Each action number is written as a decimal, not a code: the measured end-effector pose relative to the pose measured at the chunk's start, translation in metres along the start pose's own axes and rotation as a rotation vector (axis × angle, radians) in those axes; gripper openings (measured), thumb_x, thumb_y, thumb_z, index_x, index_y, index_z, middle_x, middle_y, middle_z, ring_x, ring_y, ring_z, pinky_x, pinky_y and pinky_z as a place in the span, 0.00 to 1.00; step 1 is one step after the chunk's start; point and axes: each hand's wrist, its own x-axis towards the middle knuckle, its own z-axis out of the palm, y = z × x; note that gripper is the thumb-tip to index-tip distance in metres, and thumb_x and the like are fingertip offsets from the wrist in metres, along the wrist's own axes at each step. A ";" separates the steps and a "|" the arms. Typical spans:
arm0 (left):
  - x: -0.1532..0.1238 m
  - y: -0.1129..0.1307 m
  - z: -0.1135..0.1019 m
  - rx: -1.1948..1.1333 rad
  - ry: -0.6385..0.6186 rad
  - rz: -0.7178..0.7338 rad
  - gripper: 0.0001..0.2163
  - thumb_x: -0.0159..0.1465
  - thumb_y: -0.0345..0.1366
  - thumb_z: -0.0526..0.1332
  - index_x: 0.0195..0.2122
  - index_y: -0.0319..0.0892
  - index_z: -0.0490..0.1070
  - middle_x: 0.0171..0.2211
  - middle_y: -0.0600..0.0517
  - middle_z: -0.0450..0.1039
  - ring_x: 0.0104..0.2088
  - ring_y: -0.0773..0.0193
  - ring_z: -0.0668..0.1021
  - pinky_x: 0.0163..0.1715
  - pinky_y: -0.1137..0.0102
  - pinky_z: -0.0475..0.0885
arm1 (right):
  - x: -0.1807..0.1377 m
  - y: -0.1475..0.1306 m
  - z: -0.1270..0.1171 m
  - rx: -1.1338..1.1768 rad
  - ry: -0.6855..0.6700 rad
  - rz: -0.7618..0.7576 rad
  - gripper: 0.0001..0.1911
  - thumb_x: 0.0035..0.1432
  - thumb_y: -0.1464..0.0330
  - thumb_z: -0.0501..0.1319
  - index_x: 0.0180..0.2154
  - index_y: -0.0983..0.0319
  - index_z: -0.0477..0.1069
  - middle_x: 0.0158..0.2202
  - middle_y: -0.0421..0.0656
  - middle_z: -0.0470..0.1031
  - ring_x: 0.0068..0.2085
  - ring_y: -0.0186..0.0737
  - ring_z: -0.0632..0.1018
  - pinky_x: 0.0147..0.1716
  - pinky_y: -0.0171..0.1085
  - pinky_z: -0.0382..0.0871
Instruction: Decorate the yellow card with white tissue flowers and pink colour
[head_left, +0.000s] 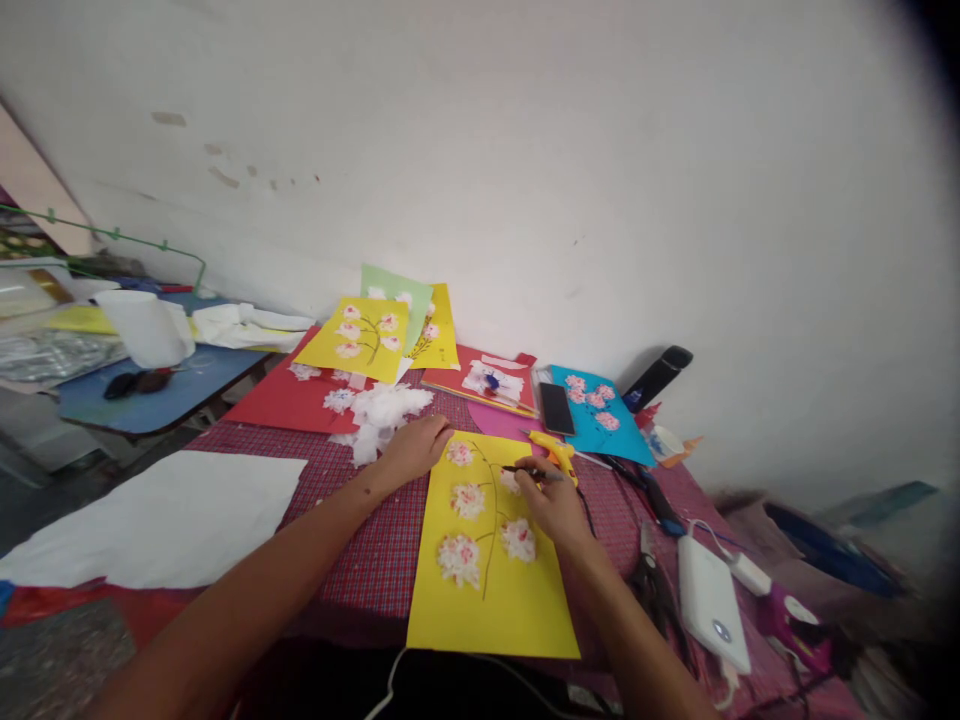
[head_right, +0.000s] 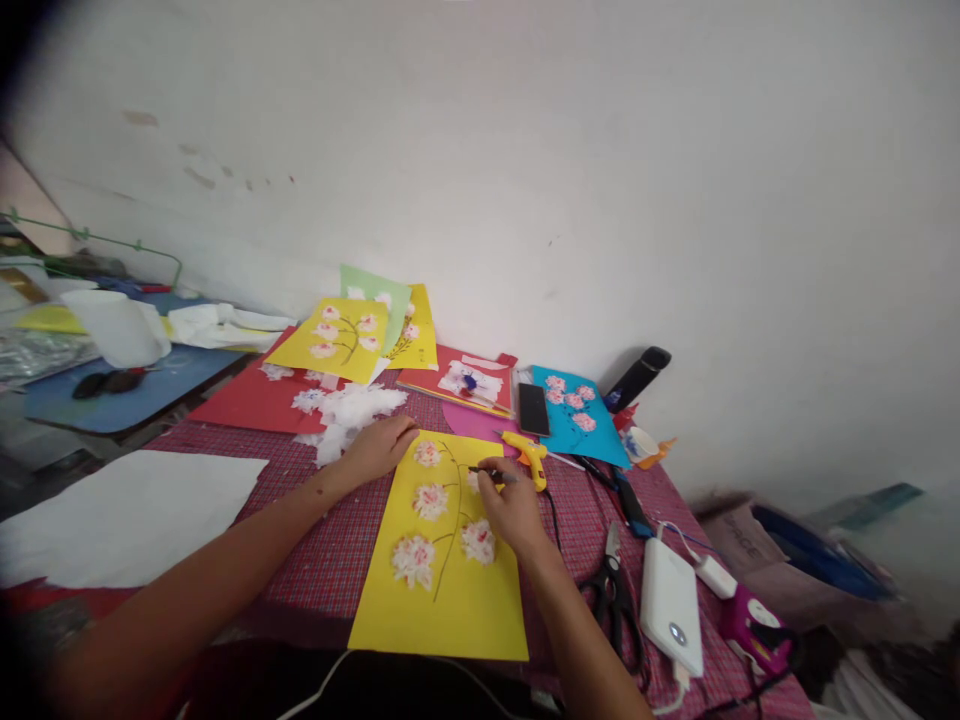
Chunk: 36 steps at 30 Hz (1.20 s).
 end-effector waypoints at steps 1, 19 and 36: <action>0.000 0.000 0.000 0.002 0.001 -0.002 0.12 0.74 0.40 0.50 0.39 0.43 0.70 0.37 0.47 0.78 0.39 0.55 0.79 0.39 0.64 0.70 | -0.002 -0.001 0.000 -0.001 -0.008 -0.001 0.11 0.60 0.63 0.58 0.38 0.61 0.76 0.35 0.45 0.82 0.34 0.42 0.80 0.35 0.37 0.73; -0.001 -0.002 0.003 0.003 -0.012 -0.002 0.13 0.74 0.40 0.50 0.42 0.43 0.71 0.41 0.46 0.78 0.42 0.54 0.79 0.42 0.63 0.71 | -0.009 -0.003 0.000 -0.029 -0.054 0.009 0.10 0.61 0.63 0.59 0.39 0.60 0.77 0.37 0.46 0.83 0.37 0.45 0.82 0.36 0.39 0.75; -0.001 -0.003 0.007 -0.020 -0.008 0.018 0.12 0.74 0.40 0.50 0.43 0.43 0.71 0.41 0.46 0.78 0.43 0.55 0.79 0.44 0.63 0.71 | -0.026 -0.004 0.000 -0.064 -0.081 -0.030 0.08 0.62 0.65 0.58 0.37 0.59 0.75 0.33 0.44 0.80 0.35 0.43 0.81 0.34 0.38 0.74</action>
